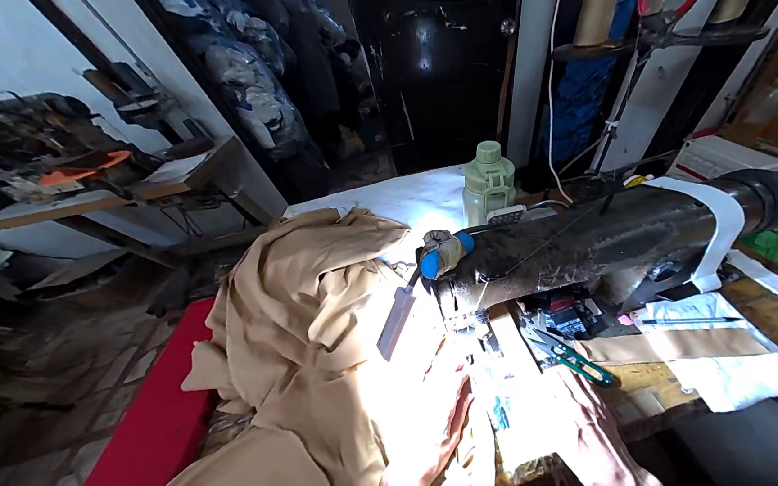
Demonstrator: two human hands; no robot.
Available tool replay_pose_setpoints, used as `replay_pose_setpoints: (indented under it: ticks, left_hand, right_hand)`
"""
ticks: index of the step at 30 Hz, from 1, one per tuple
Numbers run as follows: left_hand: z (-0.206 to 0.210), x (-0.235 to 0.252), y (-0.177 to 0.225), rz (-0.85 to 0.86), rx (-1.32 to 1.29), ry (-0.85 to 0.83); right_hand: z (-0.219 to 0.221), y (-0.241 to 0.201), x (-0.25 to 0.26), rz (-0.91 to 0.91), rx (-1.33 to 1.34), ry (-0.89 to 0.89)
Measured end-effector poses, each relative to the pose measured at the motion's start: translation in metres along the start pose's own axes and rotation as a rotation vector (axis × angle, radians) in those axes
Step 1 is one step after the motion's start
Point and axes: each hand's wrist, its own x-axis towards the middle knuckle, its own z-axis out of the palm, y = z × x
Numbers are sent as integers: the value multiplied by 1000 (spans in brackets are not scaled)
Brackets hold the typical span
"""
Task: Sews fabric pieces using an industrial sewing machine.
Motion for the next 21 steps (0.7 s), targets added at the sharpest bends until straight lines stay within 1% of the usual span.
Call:
replay_pose_setpoints:
  ticks: [3,5,8,13,16,17,18,19,20,21]
  left_hand:
    - [-2,1,3,-20,-40,-26]
    - [-3,-1,3,-32,-56,-25]
    - [-2,-2,3,-41,-60,-29]
    - [-1,-1,1,-27,-77,-18]
    - [3,-4,1,-6,-77,44]
    - [2,-6,6,-29,-86,51]
    - [-3,-7,18,-104,-158,18]
    - [-12,-4,37,-231,-318,-64]
    - [-20,2,54,-333,-491,-100]
    - [-21,9,65,-395,-627,-91]
  right_hand:
    - [-21,-12,4,86,-12,-198]
    - [-32,-22,4,88,-49,-270]
    - [-27,-28,3,68,-57,-213]
    - [-16,-20,9,1,-64,-137]
    - [-24,-23,19,108,-6,-203]
    - [-24,-22,21,121,8,-202]
    - [-20,-18,23,96,2,-149]
    - [-14,-13,25,54,-21,-78]
    - [-10,-12,29,8,-56,-28]
    - [-9,-15,34,-50,-114,10]
